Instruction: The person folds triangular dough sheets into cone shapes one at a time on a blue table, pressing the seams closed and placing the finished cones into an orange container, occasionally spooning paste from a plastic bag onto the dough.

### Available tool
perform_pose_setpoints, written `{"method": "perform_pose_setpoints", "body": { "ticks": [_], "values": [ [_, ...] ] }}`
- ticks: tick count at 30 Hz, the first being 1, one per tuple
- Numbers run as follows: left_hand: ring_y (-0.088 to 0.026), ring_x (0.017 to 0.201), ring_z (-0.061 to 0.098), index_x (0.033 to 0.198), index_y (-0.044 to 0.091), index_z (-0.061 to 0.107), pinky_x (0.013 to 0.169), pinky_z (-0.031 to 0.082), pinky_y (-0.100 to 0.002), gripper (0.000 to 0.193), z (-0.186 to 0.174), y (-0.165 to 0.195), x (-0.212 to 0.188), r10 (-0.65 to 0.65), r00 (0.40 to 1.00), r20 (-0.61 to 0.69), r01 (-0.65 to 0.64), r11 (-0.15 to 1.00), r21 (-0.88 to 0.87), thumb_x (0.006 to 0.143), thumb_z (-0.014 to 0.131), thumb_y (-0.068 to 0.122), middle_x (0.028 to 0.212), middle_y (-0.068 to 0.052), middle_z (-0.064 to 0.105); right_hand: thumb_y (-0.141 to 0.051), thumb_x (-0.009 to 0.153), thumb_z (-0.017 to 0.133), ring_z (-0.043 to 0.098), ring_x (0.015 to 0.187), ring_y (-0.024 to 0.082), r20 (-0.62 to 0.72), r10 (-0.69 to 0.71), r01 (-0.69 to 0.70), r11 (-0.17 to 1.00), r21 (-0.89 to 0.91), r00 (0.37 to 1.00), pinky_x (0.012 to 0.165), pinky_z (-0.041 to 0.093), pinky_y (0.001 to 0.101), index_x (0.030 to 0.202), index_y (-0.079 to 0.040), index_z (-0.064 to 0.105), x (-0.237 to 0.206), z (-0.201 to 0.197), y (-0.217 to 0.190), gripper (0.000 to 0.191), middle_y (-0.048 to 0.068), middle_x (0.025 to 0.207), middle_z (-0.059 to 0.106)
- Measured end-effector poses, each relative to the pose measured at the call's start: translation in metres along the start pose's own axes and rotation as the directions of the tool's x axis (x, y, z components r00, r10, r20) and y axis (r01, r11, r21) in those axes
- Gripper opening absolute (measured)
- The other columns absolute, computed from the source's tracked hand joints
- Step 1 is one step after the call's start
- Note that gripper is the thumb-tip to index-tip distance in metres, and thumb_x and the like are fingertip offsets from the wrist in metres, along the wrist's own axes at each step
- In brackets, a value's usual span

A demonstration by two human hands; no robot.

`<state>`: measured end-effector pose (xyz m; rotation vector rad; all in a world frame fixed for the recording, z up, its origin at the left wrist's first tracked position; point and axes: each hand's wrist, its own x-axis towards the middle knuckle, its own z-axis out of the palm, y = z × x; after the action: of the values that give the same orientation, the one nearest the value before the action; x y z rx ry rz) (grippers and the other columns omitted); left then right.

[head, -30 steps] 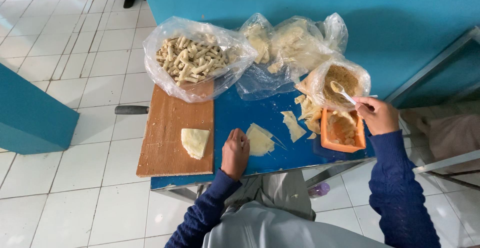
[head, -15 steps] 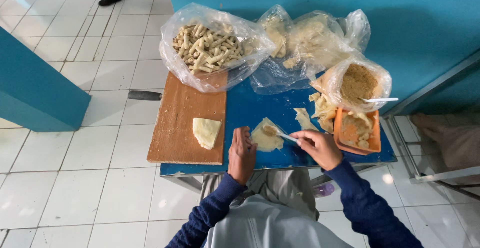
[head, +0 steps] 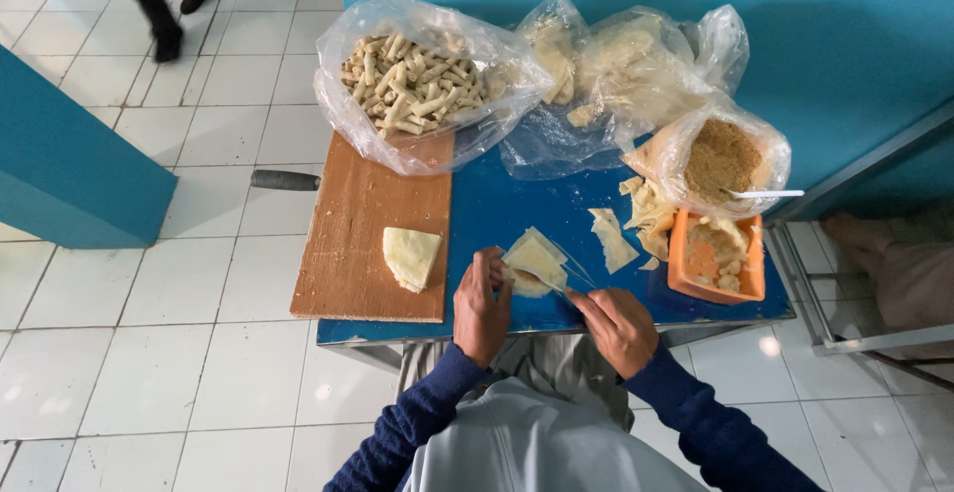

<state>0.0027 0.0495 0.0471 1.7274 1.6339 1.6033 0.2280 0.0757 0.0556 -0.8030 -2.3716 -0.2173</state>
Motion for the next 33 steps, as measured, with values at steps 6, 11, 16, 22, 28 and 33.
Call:
{"method": "perform_pose_setpoints", "body": {
  "ticks": [6,11,16,22,28,33],
  "values": [
    [-0.023,0.072,0.063,0.124,0.0,0.055,0.065,0.054,-0.034,0.04,0.0,0.002,0.002,-0.015,1.0,0.005,0.015,1.0,0.006,0.088,0.067,-0.009,0.089,-0.011,0.061,0.004,0.081,0.07,0.064,0.086,0.026,-0.021,0.008,-0.008,1.0,-0.017,1.0,0.076,0.054,0.0389,0.123,-0.009,0.07,-0.008,0.003,0.0,0.043,0.006,0.092,0.058],
    [-0.023,0.074,0.064,0.124,0.0,0.056,0.065,0.055,-0.034,0.043,-0.001,0.0,0.002,-0.008,0.997,0.074,0.009,1.0,-0.014,0.084,0.068,-0.01,0.09,-0.011,0.062,0.004,0.086,0.069,0.067,0.086,0.024,-0.05,0.113,-0.108,0.99,0.092,0.992,0.072,0.056,0.0353,0.126,-0.012,0.071,-0.006,0.001,0.003,0.043,0.007,0.1,0.067],
    [-0.023,0.077,0.065,0.125,0.003,0.055,0.067,0.056,-0.034,0.043,-0.002,-0.008,0.006,0.022,0.982,0.189,-0.023,1.0,0.003,0.086,0.07,-0.009,0.091,-0.009,0.063,-0.004,0.099,0.071,0.067,0.092,0.027,-0.27,0.41,-0.439,0.897,-0.053,0.871,0.077,0.055,0.0387,0.121,-0.01,0.072,-0.006,-0.055,0.053,0.023,0.009,0.104,0.067],
    [-0.029,0.091,0.067,0.128,0.002,0.052,0.077,0.058,-0.039,0.054,-0.011,-0.014,0.005,0.076,0.946,0.315,-0.06,0.996,-0.059,0.079,0.076,-0.005,0.105,-0.016,0.064,-0.009,0.105,0.07,0.064,0.104,0.03,-0.363,0.404,-0.524,0.777,-0.348,0.84,0.089,0.054,0.042,0.128,-0.004,0.069,0.025,-0.099,0.111,0.023,0.017,0.123,0.063],
    [-0.041,0.103,0.062,0.125,0.002,0.051,0.084,0.053,-0.045,0.048,-0.008,-0.013,0.007,0.131,0.948,0.29,-0.128,0.991,-0.029,0.082,0.07,-0.004,0.111,-0.02,0.064,-0.01,0.087,0.074,0.064,0.107,0.027,-0.076,0.348,-0.341,0.936,0.086,0.934,0.093,0.049,0.0406,0.111,-0.016,0.075,0.03,-0.032,0.023,0.025,0.006,0.109,0.068],
    [-0.04,0.102,0.06,0.124,0.001,0.051,0.086,0.051,-0.046,0.043,-0.008,-0.015,0.005,0.148,0.941,0.303,-0.145,0.989,-0.033,0.085,0.068,-0.003,0.105,-0.019,0.061,-0.012,0.084,0.077,0.062,0.094,0.031,0.062,0.354,-0.359,0.923,0.139,0.933,0.083,0.049,0.0432,0.102,-0.009,0.071,0.029,0.015,-0.009,0.019,0.008,0.096,0.065]
  ]
}}
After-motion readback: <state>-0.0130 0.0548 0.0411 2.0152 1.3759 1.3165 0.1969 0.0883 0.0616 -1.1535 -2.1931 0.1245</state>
